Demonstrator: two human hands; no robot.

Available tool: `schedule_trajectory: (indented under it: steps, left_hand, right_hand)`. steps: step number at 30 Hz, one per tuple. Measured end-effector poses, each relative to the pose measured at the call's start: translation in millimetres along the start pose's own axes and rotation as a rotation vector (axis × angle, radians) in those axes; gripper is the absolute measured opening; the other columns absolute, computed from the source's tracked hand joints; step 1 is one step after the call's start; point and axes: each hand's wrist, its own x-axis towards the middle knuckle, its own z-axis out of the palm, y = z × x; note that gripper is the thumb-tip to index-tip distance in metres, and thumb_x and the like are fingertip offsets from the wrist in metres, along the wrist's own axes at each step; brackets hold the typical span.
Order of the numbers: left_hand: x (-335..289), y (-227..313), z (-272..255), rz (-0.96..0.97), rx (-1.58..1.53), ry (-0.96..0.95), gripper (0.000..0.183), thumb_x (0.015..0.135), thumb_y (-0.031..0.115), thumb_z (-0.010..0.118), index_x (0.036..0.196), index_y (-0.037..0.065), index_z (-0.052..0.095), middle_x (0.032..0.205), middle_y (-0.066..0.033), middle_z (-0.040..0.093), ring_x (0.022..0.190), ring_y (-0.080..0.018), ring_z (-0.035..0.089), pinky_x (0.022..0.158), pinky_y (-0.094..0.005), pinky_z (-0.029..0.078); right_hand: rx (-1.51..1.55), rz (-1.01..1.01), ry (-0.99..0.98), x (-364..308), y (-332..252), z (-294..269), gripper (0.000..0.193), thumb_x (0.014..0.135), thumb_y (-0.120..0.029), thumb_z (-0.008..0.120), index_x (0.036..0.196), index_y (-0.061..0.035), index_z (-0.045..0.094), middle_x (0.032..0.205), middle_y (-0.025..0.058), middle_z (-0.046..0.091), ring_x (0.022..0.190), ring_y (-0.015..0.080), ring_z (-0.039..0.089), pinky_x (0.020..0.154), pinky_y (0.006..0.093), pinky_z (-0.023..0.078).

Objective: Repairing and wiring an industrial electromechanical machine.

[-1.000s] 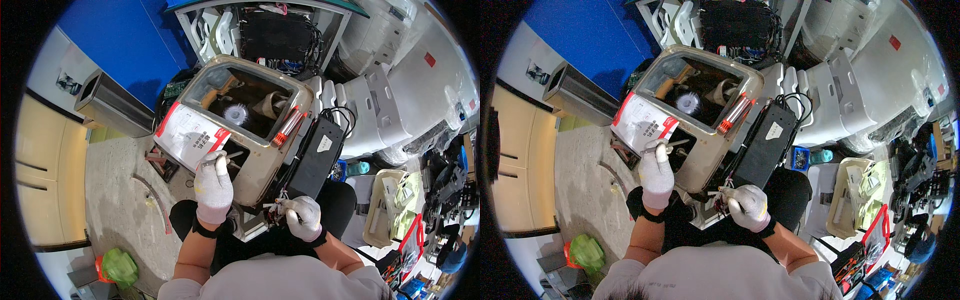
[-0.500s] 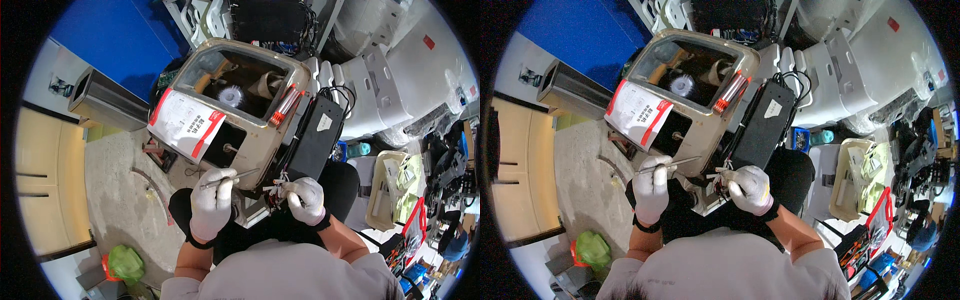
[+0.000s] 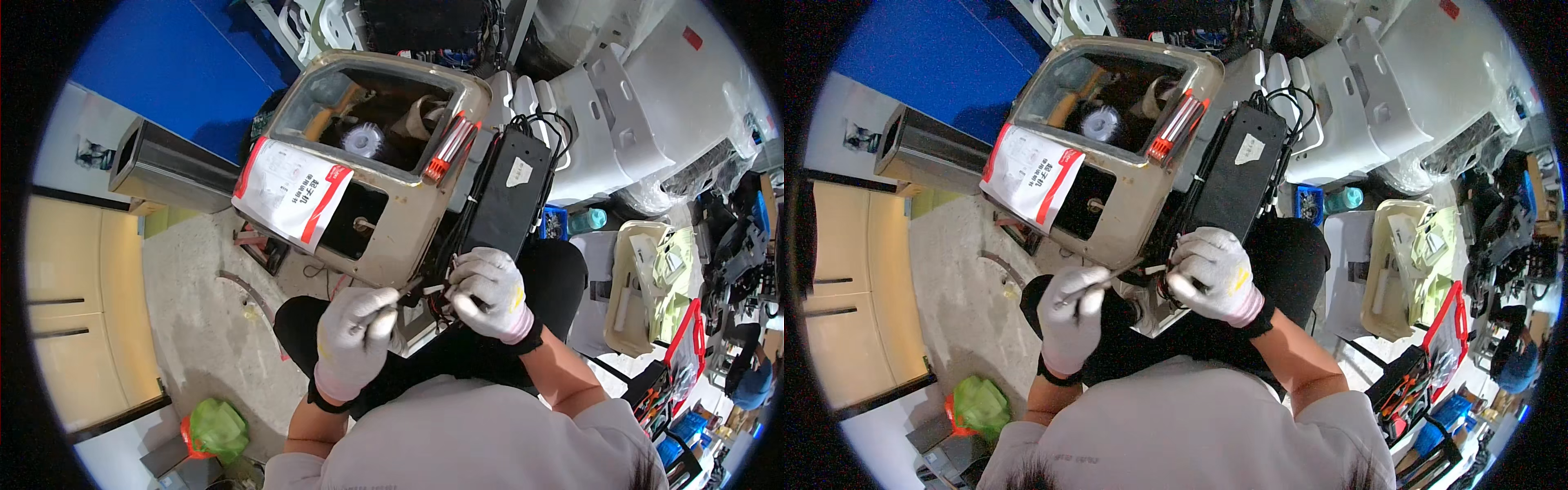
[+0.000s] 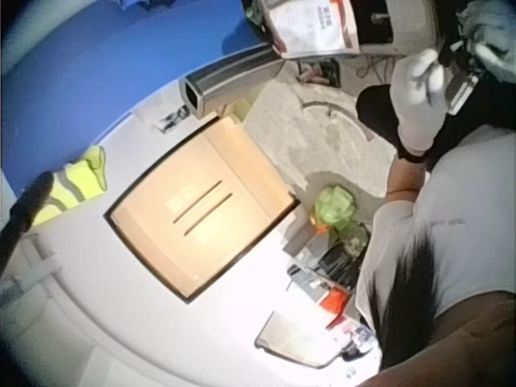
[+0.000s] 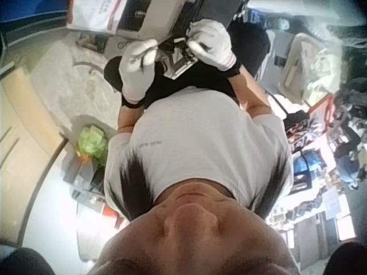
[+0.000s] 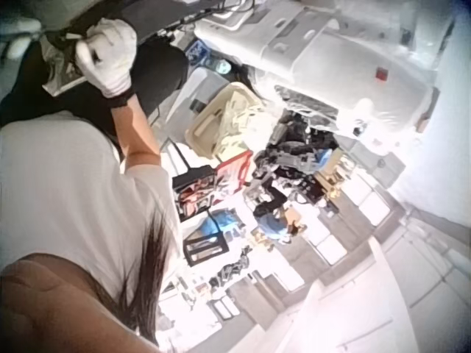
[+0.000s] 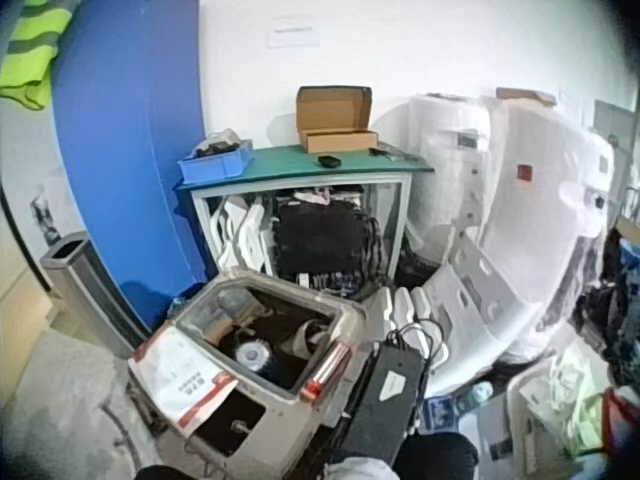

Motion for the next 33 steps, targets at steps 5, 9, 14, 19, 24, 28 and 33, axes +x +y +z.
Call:
schedule_trajectory:
  steps: [5,9,14,19,24,28,33]
  left_hand:
    - [-7.6,0.9,14.3,0.115,0.17,-0.072,0.031,0.082,-0.001,0.067,0.111,0.007,0.059,0.09,-0.0118,0.063,0.076,-0.0293,0.064,0.062,-0.0376,0.051]
    - [-11.5,-3.7,21.9,0.041,0.242,-0.083,0.03,0.083,0.001,0.066,0.112,0.007,0.059,0.093,-0.0128,0.063,0.082,-0.0321,0.062,0.07,-0.0396,0.051]
    - [-9.0,-5.8,27.3,-0.015,0.231,-0.093,0.028,0.085,0.003,0.065,0.112,0.006,0.058,0.096,-0.0135,0.064,0.084,-0.0329,0.062,0.074,-0.0407,0.05]
    - [1.4,-1.0,28.3,-0.045,0.278,-0.114,0.02,0.084,0.006,0.067,0.103,0.006,0.062,0.093,-0.0122,0.064,0.083,-0.0322,0.061,0.074,-0.0403,0.05]
    - [16.6,2.5,30.8,0.047,0.325,-0.098,0.014,0.085,0.005,0.068,0.097,0.002,0.064,0.089,-0.0135,0.064,0.078,-0.0307,0.063,0.068,-0.0362,0.051]
    - [26.4,3.8,31.0,0.167,0.282,-0.085,0.014,0.084,0.004,0.068,0.097,0.002,0.064,0.088,-0.0127,0.064,0.077,-0.0298,0.063,0.068,-0.0356,0.051]
    - [28.9,4.3,28.5,0.207,0.264,-0.093,0.013,0.084,0.003,0.067,0.097,0.002,0.065,0.089,-0.0128,0.064,0.077,-0.0296,0.064,0.068,-0.0349,0.051]
  right_hand:
    - [-0.083,-0.026,0.041,-8.8,9.2,-1.1,0.015,0.071,-0.009,0.071,0.068,-0.0071,0.056,0.077,0.007,0.062,0.083,0.0306,0.063,0.074,0.0415,0.05]
    - [-0.075,0.003,0.049,-12.1,10.3,-0.6,0.016,0.072,-0.01,0.071,0.068,-0.0065,0.056,0.078,0.0077,0.062,0.083,0.0315,0.063,0.075,0.0419,0.05]
    - [-0.079,-0.006,0.061,-11.8,10.8,-1.0,0.015,0.072,-0.011,0.071,0.069,-0.0064,0.057,0.079,0.0079,0.062,0.083,0.0319,0.063,0.075,0.0422,0.05]
    - [-0.068,-0.011,0.046,-11.3,10.2,-1.7,0.015,0.072,-0.011,0.072,0.069,-0.0068,0.058,0.079,0.0079,0.062,0.084,0.0317,0.063,0.075,0.0421,0.05]
    - [-0.079,0.008,0.045,-11.5,10.0,-1.4,0.015,0.072,-0.012,0.072,0.068,-0.0069,0.058,0.079,0.0078,0.062,0.084,0.0314,0.063,0.074,0.0423,0.05]
    - [-0.066,0.011,0.043,-11.9,11.2,-1.4,0.016,0.072,-0.013,0.072,0.068,-0.0068,0.058,0.08,0.0079,0.062,0.084,0.0317,0.063,0.075,0.0426,0.05]
    - [-0.067,0.02,0.043,-12.6,10.5,-1.4,0.016,0.072,-0.013,0.073,0.069,-0.0068,0.058,0.08,0.0079,0.062,0.085,0.0318,0.063,0.075,0.0427,0.05]
